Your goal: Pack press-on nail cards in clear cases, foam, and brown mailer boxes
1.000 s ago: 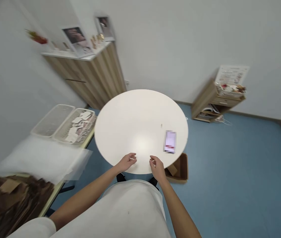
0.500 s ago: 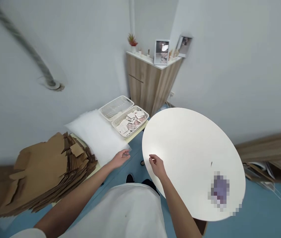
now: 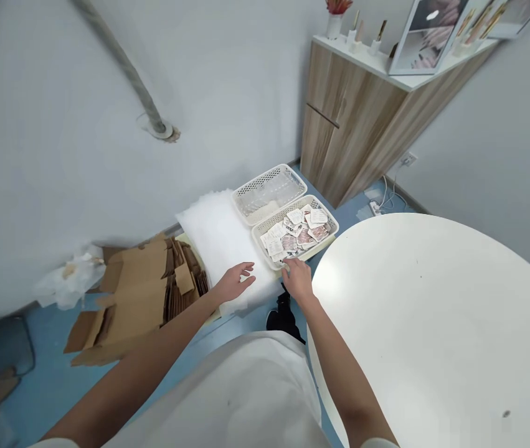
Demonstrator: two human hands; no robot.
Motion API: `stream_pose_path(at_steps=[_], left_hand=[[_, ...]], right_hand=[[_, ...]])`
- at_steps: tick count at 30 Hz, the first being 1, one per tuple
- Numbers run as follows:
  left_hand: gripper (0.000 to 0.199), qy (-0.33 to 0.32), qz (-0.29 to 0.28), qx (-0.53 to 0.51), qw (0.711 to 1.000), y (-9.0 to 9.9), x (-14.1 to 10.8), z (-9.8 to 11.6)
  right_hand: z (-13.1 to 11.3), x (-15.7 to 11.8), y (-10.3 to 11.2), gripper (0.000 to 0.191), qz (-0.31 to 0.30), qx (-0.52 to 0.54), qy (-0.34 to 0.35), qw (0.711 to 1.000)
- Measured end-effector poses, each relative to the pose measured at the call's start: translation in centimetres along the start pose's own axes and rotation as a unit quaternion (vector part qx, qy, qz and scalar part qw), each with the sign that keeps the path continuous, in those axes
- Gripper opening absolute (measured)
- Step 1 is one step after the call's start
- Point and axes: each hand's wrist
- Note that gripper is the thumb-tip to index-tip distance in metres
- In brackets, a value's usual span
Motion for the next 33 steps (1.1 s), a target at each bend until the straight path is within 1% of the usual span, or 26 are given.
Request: stream_pose_path(at_steps=[2,4,7,10,12,14,16,18,21,24,26,29,31,33], left_hand=[[0.045,-0.014,-0.012,0.055,0.998,1.1,2.5,1.1],[0.044,-0.036,-0.031,0.116,0.992,1.6,5.4,2.2],[0.043,-0.048,-0.054,0.185,0.980,1.4,9.7,3.2],[0.043,-0.017,-0.091,0.251,0.963,0.5,13.1,3.3],[0.041,0.022,-0.121,0.309,0.943,-0.1,14.6,3.0],[0.038,0.062,-0.142,0.362,0.919,-0.6,15.6,2.5],[0.035,0.085,-0.143,0.392,0.905,-1.1,16.2,2.1],[0.030,0.090,-0.136,0.401,0.902,-1.5,16.5,1.8],[0.022,0.083,-0.128,0.390,0.908,-1.5,16.6,1.6],[0.021,0.065,-0.112,0.340,0.932,-1.0,16.5,1.7],[0.022,0.044,-0.086,0.277,0.956,-0.4,16.3,1.9],[0.022,0.003,-0.029,0.161,0.986,0.4,15.8,2.6],[0.022,-0.019,0.009,0.069,0.997,0.8,15.0,3.3],[0.025,-0.033,0.039,-0.033,0.998,1.0,13.9,4.1]], right_hand=[[-0.2,2.2,0.0,0.030,-0.020,-0.048,0.003,0.999],[-0.2,4.2,0.0,0.030,-0.043,-0.081,0.006,0.996],[0.1,7.0,-0.3,0.034,-0.084,-0.112,-0.010,0.990],[0.5,9.2,-1.2,0.044,-0.125,-0.121,-0.028,0.984],[0.7,10.2,-1.9,0.051,-0.148,-0.127,-0.034,0.980],[0.7,10.9,-2.6,0.053,-0.161,-0.138,-0.038,0.977],[0.6,11.3,-3.2,0.049,-0.166,-0.150,-0.041,0.974],[0.5,11.4,-3.6,0.040,-0.170,-0.156,-0.050,0.972],[0.5,11.5,-3.9,0.029,-0.171,-0.158,-0.059,0.971],[0.5,11.5,-3.5,0.021,-0.163,-0.147,-0.073,0.973],[0.5,11.3,-2.9,0.017,-0.146,-0.128,-0.085,0.977],[0.4,10.6,-1.5,0.017,-0.101,-0.070,-0.092,0.988],[0.1,9.7,-0.7,0.021,-0.060,-0.007,-0.087,0.994],[-0.5,8.6,-0.1,0.027,-0.018,0.082,-0.080,0.993]])
Point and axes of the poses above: each hand's wrist, its own x-axis towards the middle knuckle, its own y-axis out of the back of the hand, z = x × y, and after that the axes turned 5 degrees about -z, right-handed
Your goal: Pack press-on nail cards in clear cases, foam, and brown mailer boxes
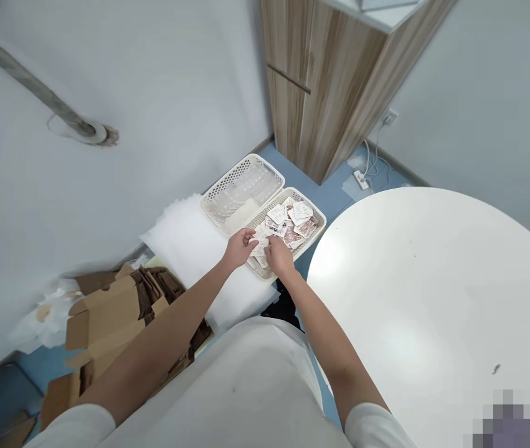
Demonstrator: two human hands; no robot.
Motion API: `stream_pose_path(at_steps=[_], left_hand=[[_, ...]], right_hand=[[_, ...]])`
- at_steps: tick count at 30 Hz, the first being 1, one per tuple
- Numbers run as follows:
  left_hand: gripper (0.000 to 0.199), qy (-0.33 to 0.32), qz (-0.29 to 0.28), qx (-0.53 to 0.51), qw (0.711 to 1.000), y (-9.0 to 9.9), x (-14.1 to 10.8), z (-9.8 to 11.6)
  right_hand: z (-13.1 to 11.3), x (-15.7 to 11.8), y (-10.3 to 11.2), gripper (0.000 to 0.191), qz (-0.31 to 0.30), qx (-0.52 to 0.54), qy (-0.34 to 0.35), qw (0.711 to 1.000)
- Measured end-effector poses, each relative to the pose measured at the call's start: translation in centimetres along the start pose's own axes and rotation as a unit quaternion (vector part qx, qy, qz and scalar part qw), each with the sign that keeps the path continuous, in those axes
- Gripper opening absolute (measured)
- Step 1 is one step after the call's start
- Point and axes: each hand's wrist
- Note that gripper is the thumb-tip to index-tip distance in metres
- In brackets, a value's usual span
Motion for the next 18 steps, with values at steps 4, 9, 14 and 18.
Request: stream_pose_path(at_steps=[4,9,14,18], left_hand=[[0.033,-0.010,0.023,-0.184,0.983,0.3,-3.1,1.6],[0.039,-0.024,0.040,-0.242,0.969,0.6,-7.6,2.0],[0.029,-0.150,0.094,-0.086,0.980,-0.7,-12.8,2.0],[0.032,-0.217,-0.028,-0.077,0.973,-3.3,-16.8,3.0]], right_hand=[[-1.3,-3.4,0.0,0.043,0.039,0.233,-0.011,0.972],[-3.4,-8.6,-0.5,0.031,0.065,0.468,-0.013,0.881],[-4.1,-13.8,-0.9,0.022,0.197,0.482,-0.038,0.853],[-3.7,-17.9,-1.5,0.020,0.296,0.423,-0.044,0.855]])
Point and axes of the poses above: each hand's wrist, its own x-axis towards the middle knuckle, its own y-axis out of the back of the hand, z = x × y, and after that the axes turned 5 degrees about -z, right-handed
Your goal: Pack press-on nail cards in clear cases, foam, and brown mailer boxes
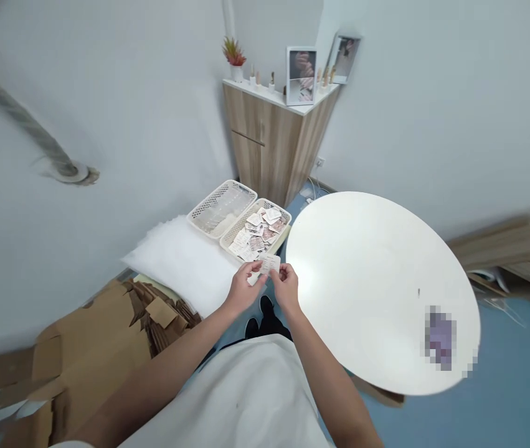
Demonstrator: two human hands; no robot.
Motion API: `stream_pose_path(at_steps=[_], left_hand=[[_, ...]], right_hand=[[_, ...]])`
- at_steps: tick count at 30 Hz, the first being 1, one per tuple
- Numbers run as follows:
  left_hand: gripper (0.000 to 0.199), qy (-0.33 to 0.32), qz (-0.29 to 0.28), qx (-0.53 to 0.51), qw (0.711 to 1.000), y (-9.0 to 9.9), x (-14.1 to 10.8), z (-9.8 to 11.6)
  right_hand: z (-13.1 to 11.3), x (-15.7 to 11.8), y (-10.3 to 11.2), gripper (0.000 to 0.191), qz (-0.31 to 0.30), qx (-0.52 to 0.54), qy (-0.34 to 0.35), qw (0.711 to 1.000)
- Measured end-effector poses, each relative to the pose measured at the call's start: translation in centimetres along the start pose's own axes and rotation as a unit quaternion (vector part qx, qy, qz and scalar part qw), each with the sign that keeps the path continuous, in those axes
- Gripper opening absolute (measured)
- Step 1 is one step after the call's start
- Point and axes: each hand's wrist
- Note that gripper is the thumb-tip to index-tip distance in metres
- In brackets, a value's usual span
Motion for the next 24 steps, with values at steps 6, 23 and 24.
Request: stream_pose_path(at_steps=[6,23,24], left_hand=[[0.041,0.062,-0.114,-0.237,0.963,-4.5,-2.0,2.6],[0.032,0.128,-0.265,-0.238,0.926,-18.1,-1.5,5.8],[0.033,0.129,-0.276,-0.230,0.924,-18.8,-1.4,6.1]], right_hand=[[-1.3,-4.7,3.0,0.013,0.074,-0.178,0.143,0.971],[-0.6,-8.7,20.9,0.035,0.205,-0.262,0.187,0.924],[-0.6,-8.5,22.0,0.035,0.205,-0.245,0.176,0.931]])
Point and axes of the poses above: each hand's wrist, its own x-axis towards the middle knuckle, its own y-axis out of the back of the hand, z = x × y, and after that the axes turned 5 degrees about -z, right-handed
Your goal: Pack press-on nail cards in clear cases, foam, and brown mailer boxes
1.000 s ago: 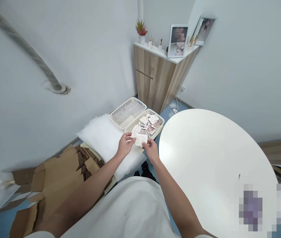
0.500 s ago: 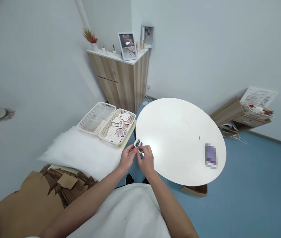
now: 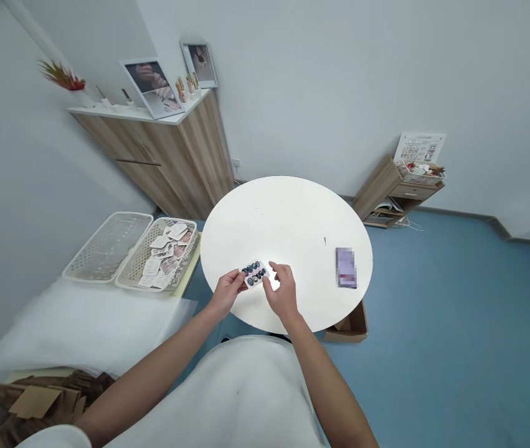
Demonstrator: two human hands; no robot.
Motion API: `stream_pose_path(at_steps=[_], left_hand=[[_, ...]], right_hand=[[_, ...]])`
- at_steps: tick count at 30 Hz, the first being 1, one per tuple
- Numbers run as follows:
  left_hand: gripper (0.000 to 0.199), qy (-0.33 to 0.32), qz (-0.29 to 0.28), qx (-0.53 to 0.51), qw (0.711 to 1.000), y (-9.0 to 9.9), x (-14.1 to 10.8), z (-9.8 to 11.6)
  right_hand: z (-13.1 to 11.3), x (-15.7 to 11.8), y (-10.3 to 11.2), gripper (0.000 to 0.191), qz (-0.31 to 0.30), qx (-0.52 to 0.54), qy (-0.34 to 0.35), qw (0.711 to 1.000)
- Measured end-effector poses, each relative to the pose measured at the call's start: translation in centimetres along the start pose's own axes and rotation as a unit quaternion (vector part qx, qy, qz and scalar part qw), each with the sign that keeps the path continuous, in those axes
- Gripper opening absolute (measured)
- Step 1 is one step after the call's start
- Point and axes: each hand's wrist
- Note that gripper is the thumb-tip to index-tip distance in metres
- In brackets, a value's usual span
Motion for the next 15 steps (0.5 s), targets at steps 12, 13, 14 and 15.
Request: stream_pose_path(at_steps=[12,13,14,15], left_hand=[[0.040,0.053,-0.010,0.066,0.996,-4.8,3.3,-1.0],[0.042,0.058,0.007,0.060,0.996,-5.0,3.4,-1.2],[0.045,0.063,0.019,0.055,0.996,-5.1,3.6,-1.3],[0.046,0.068,0.026,0.052,0.996,-5.1,3.7,-1.4]], right_hand=[[6.0,2.7,4.1,0.029,-0.134,0.323,-0.213,0.913],[6.2,2.6,4.2,0.028,-0.126,0.338,-0.229,0.904],[6.5,2.5,4.3,0.028,-0.118,0.350,-0.246,0.896],[6.7,2.4,4.4,0.027,-0.110,0.360,-0.261,0.889]])
Point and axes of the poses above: each hand's wrist, its own x-axis towards the middle knuckle, its own y-axis out of the back of the hand, z = x × y, and after that the axes turned 5 degrees about -z, right-handed
